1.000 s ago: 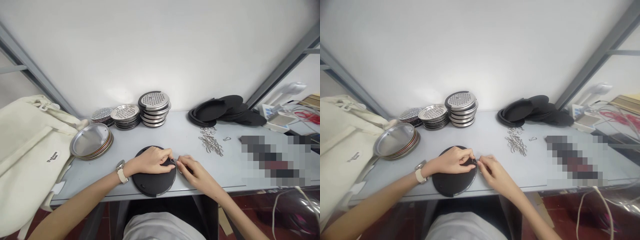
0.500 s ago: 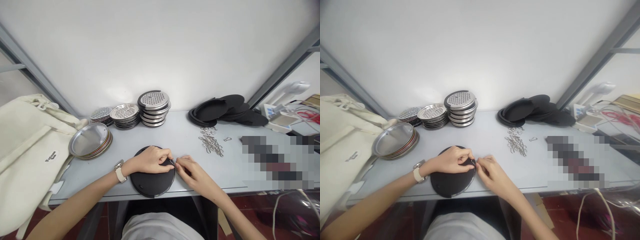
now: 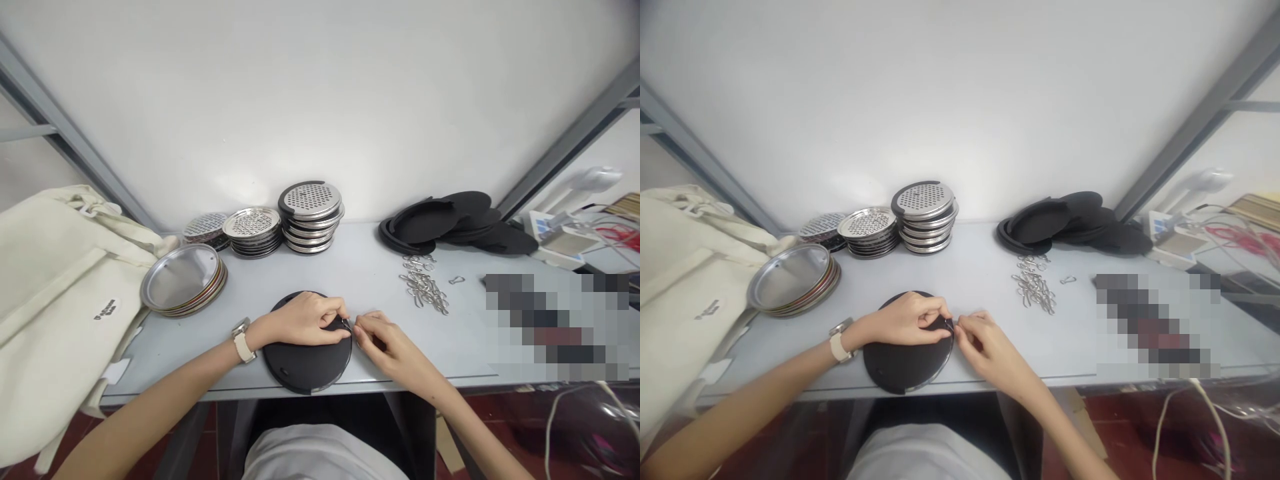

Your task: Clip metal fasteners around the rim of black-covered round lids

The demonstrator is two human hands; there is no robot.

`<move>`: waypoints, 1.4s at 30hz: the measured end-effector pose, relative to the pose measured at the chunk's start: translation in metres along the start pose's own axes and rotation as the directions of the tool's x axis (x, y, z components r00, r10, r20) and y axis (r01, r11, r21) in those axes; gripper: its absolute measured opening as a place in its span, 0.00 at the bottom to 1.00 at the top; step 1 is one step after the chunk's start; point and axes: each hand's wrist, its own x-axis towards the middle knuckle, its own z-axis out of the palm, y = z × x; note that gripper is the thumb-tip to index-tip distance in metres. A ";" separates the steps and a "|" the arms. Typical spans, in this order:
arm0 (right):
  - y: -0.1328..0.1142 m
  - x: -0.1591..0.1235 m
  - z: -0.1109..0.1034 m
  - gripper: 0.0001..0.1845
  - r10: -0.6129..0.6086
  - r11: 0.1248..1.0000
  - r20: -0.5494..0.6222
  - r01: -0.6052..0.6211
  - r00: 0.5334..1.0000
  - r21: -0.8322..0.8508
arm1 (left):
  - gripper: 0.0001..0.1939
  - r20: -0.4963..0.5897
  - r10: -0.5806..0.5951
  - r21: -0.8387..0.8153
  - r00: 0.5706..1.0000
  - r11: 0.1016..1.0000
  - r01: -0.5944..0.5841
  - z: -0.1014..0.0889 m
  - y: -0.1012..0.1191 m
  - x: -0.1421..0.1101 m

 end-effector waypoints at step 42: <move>-0.004 0.002 0.003 0.17 -0.058 0.997 -0.001 0.058 0.998 -0.055 | 0.10 -0.044 0.015 0.105 0.999 0.994 -0.010 0.001 0.001 -0.002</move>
